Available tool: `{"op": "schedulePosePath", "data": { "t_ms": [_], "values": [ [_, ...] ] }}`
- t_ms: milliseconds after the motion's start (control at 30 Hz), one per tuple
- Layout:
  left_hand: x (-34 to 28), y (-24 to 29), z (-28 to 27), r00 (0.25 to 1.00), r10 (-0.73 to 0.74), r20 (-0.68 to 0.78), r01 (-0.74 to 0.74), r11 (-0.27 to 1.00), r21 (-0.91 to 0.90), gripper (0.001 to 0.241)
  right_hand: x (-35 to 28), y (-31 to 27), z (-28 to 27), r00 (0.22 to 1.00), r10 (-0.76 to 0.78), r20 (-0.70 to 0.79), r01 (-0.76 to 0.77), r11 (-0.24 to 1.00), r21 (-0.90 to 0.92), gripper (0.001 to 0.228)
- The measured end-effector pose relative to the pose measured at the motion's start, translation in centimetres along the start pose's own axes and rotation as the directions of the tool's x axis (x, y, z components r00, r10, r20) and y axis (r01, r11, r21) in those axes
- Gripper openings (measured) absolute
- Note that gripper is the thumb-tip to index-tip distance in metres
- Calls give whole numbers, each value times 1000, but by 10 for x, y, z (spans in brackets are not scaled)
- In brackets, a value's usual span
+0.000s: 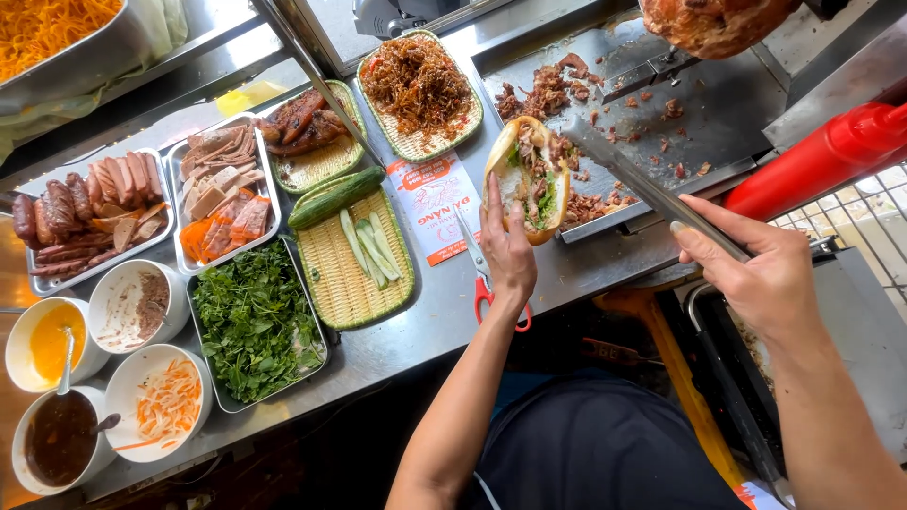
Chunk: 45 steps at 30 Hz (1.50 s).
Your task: Assembling, toasting, and packaging a Banh Mi sandwich using various ingredients and tools.
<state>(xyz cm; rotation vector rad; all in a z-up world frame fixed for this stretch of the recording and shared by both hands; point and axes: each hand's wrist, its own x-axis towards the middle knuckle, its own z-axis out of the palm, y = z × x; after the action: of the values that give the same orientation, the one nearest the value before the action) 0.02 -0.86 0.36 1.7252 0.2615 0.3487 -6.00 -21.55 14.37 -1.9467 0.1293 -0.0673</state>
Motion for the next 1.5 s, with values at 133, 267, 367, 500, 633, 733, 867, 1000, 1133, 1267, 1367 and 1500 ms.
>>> {"op": "schedulePosePath", "data": {
  "t_ms": [133,267,367,500,633,733,867,1000,1133,1267,1367,1500],
  "values": [
    [-1,2,3,1000,20,23,-17,993,-119,65,0,-3,7,999,30,28,-28,997,-71,40],
    [-2,23,-2,997,-72,-14,72,997,-16,80,0,11,9,999,2,41,12,944,-329,39],
    [-2,25,-1,992,13,-128,-9,999,33,70,-3,3,10,998,11,59,13,924,-383,41],
    [2,-2,4,964,88,-249,-65,993,100,55,-6,9,7,998,2,67,25,915,-404,41],
    [1,0,-5,969,113,-220,-94,991,94,52,-6,3,0,999,-51,-18,44,961,-272,37],
    [-1,6,-13,974,97,-206,-77,992,104,51,1,6,-8,994,-99,-55,84,970,-228,37],
    [-6,4,-16,976,136,-172,-118,987,113,50,17,30,-2,995,-92,-38,60,865,-499,46],
    [-8,0,-17,983,103,-150,-87,990,112,59,14,20,16,994,-106,-25,76,836,-543,46],
    [-16,5,-15,991,104,-85,-98,992,75,70,12,3,33,972,-231,51,229,862,-452,44],
    [-24,0,-9,988,145,-44,-141,986,87,80,20,10,43,913,-398,94,372,715,-592,38],
    [-22,6,-13,998,64,-23,-64,998,7,77,14,-2,39,927,-373,45,340,781,-523,35],
    [-19,-3,-18,997,56,-44,-54,998,33,77,10,-12,25,987,-157,-30,130,896,-425,38]
  ]
}}
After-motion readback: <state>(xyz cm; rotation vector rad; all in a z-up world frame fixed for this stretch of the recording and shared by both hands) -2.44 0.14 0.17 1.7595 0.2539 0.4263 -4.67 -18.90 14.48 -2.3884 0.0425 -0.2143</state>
